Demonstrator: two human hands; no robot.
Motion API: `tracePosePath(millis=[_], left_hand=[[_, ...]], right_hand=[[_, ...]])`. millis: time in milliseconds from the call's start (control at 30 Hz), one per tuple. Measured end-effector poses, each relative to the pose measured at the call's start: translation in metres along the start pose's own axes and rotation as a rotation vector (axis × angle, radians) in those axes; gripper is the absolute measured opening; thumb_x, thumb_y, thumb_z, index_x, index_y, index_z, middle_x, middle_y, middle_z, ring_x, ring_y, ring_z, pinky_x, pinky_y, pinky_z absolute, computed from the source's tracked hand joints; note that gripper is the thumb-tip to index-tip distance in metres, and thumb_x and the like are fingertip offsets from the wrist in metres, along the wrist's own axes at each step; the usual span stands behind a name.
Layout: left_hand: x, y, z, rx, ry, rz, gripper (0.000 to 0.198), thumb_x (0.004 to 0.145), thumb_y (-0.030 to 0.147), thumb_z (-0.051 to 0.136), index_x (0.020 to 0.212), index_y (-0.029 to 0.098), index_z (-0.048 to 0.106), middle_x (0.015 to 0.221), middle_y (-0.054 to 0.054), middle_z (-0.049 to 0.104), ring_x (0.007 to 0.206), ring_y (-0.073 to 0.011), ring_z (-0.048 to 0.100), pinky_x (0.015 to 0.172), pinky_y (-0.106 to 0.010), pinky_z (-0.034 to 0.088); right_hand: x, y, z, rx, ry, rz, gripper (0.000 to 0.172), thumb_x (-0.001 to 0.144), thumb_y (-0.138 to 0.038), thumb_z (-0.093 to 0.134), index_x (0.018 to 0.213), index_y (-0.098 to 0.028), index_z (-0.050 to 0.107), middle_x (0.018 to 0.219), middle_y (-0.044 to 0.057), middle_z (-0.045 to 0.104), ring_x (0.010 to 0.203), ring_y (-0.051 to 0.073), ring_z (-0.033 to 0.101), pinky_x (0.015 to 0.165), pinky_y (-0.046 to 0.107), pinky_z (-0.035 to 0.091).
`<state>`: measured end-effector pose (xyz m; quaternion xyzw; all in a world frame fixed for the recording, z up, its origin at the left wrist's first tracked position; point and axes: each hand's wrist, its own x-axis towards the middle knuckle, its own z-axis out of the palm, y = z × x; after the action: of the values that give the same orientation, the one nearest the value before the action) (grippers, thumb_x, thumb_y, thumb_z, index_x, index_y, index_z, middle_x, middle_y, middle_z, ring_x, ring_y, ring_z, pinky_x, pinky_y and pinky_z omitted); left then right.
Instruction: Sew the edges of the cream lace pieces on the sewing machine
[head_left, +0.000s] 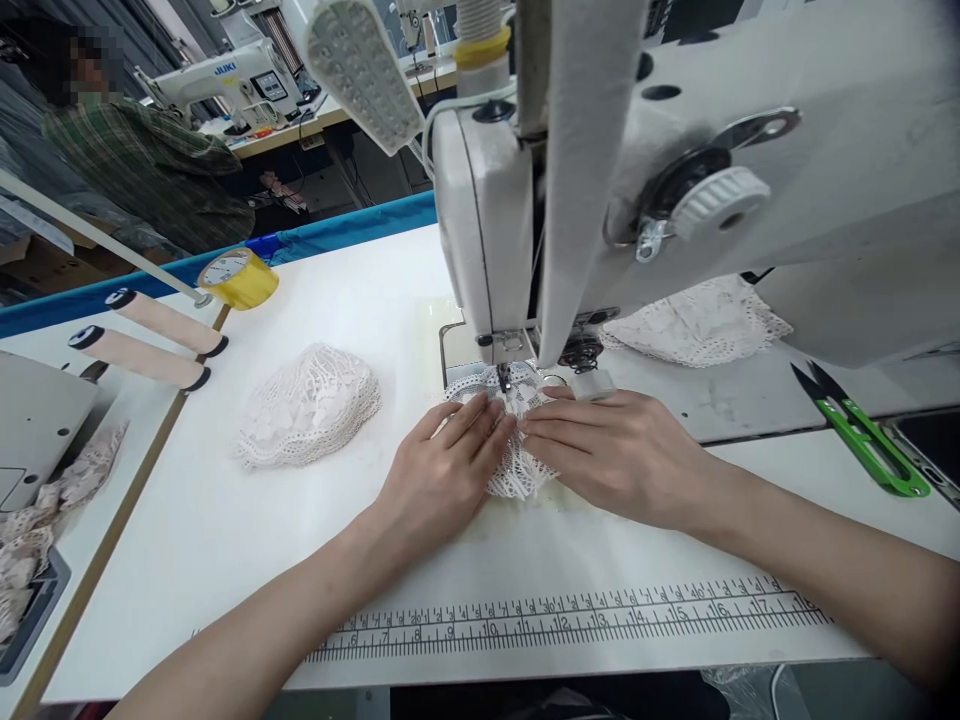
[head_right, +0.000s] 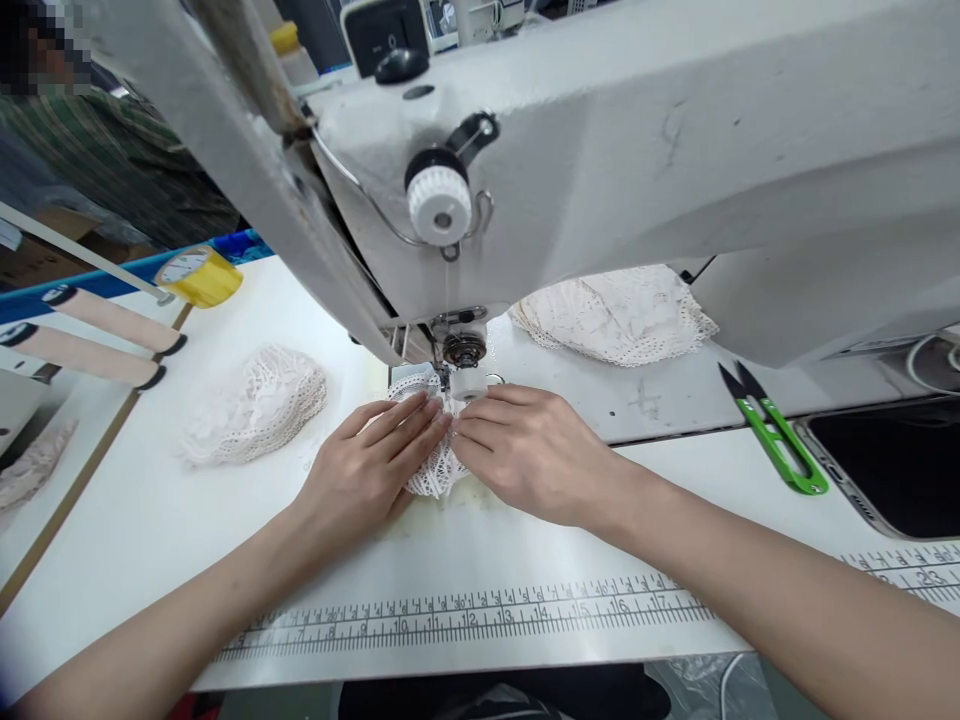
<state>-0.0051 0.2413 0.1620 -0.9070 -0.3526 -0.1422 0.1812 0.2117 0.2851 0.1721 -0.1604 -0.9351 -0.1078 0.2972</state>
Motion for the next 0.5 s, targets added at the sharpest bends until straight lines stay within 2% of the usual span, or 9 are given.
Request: tracePosePath(millis=[233,400,500], left_hand=[[0.0023,-0.0032,0.0006,-0.022,-0.024,-0.028,0.041,0.086,0.008,0.046,0.125,0.007,0.06,0.128,-0.014,0.063,0.122,-0.0279,0.058,0.096,-0.044,0.048],[0.0041,-0.0059,0.0023,-0.005,-0.016,-0.058,0.041,0.088,0.009,0.045,0.126,0.009,0.059,0.127,-0.012,0.064,0.12,-0.0253,0.06,0.099,-0.045,0.046],[0.0021,-0.0042,0.001,-0.013,0.007,-0.032,0.037,0.09,0.011,0.047,0.124,0.009,0.06,0.126,-0.011,0.064,0.119,-0.0245,0.06,0.101,-0.045,0.046]], right_hand=[[-0.0016,0.0017,0.0034,-0.008,0.013,0.008,0.022,0.09,-0.004,0.052,0.087,-0.015,0.072,0.089,0.002,0.075,0.08,0.016,0.069,0.068,0.03,0.053],[-0.0001,0.0025,0.006,-0.058,0.025,0.014,0.026,0.089,0.001,0.051,0.088,-0.014,0.072,0.089,0.002,0.076,0.076,0.015,0.069,0.06,0.028,0.051],[0.0001,0.0019,0.0064,-0.078,0.017,0.003,0.027,0.09,0.0,0.049,0.09,-0.013,0.072,0.092,0.004,0.075,0.08,0.015,0.069,0.064,0.028,0.053]])
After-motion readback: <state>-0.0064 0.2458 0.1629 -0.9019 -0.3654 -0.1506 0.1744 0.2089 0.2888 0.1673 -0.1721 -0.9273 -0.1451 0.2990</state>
